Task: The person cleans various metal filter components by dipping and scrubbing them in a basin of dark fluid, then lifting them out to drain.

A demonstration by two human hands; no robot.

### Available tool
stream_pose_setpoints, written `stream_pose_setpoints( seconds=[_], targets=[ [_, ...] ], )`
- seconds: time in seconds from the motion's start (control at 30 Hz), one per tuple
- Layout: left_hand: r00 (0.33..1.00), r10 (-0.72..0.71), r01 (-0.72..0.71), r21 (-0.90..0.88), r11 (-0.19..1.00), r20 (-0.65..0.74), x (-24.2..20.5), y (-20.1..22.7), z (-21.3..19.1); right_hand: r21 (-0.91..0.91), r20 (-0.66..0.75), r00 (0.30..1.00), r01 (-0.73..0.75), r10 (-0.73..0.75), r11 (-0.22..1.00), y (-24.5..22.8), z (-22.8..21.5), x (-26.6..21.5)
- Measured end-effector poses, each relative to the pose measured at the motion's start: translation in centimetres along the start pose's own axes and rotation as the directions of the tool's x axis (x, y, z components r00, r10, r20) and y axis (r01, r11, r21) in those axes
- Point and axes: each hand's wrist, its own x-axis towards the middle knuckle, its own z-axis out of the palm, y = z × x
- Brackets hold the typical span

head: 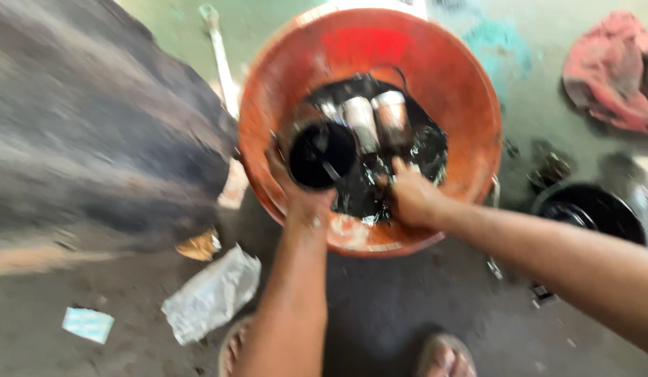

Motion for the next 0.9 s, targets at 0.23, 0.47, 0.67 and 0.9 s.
stream_pose_setpoints(
  seconds=[0.23, 0.47, 0.67, 0.9],
  targets=[
    [0.988, -0.112, 0.129, -0.169, 0.977, 0.108, 0.1, 0.2, -0.5, 0.136, -0.094, 0.995, 0.056, -0.043, 0.989, 0.3, -1.0, 0.2],
    [0.987, -0.136, 0.144, -0.089, 0.986, 0.090, -0.3, -0.3, -0.5, 0.202, -0.212, 0.948, 0.279, -0.236, 0.939, -0.8, -0.9, 0.7],
    [0.992, -0.104, 0.112, -0.124, 0.986, 0.068, -0.9, -0.8, -0.3, -0.241, 0.292, 0.906, 0.378, -0.305, 0.894, 0.2, 0.6, 2.5],
    [0.991, -0.065, 0.079, -0.127, 0.989, 0.115, -0.8, -1.1, -0.3, 0.520, 0.475, 0.825, -0.544, 0.307, 0.659, 1.4, -10.2, 0.2]
  ],
)
